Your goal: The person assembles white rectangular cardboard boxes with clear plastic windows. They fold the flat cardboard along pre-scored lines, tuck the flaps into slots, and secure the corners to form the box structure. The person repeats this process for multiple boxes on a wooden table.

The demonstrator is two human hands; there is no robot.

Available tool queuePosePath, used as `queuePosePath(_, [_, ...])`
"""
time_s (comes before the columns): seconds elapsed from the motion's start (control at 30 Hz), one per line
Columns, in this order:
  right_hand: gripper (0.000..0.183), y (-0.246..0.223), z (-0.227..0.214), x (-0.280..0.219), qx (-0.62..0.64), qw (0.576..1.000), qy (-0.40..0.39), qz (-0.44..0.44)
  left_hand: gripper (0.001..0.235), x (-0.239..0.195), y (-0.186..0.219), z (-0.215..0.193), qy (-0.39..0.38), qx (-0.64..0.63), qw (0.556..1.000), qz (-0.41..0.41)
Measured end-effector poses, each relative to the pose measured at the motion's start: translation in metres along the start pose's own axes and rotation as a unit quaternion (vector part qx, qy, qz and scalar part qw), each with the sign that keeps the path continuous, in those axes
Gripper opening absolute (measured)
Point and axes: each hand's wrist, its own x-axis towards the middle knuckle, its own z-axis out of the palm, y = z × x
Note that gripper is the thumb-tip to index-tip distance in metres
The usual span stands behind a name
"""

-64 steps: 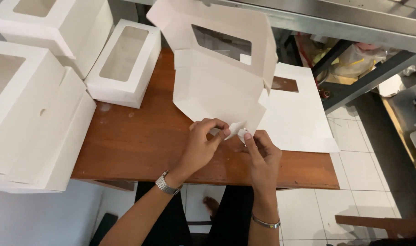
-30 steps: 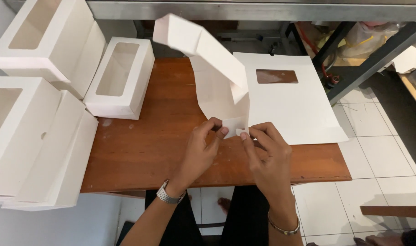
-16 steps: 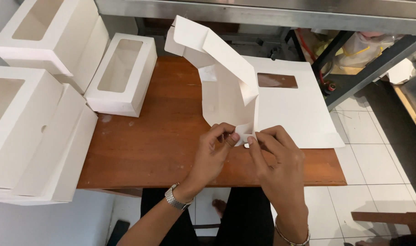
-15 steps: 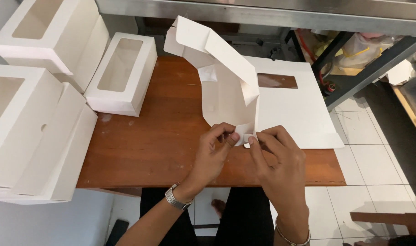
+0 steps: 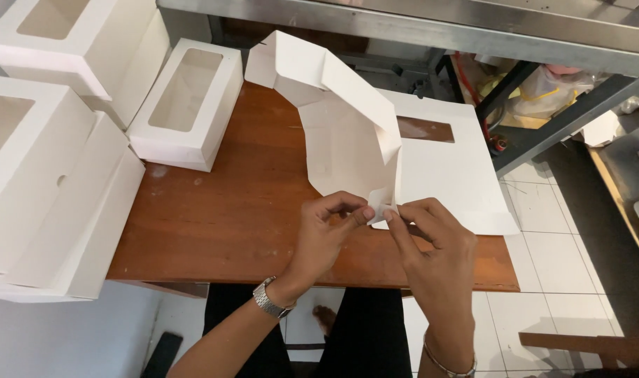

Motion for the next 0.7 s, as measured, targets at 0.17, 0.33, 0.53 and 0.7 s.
queuePosePath(0.17, [0.010,-0.005,0.002,-0.004,0.028,0.996,0.033,0.078,0.013,0.000,0.000,0.010,0.032,-0.017,0.999,-0.033])
queuePosePath(0.33, [0.010,0.003,0.000,-0.008,0.025,0.994,0.049,0.090,0.015,-0.003,0.004,0.018,0.027,0.018,0.999,-0.023])
queuePosePath(0.53, [0.012,0.014,-0.008,-0.015,0.012,0.993,0.044,0.112,0.010,-0.006,0.006,0.023,-0.003,0.248,0.955,0.164])
queuePosePath(0.7, [0.013,0.017,-0.003,-0.020,0.079,0.985,0.076,0.131,0.015,-0.007,0.011,0.028,-0.036,0.315,0.926,0.204])
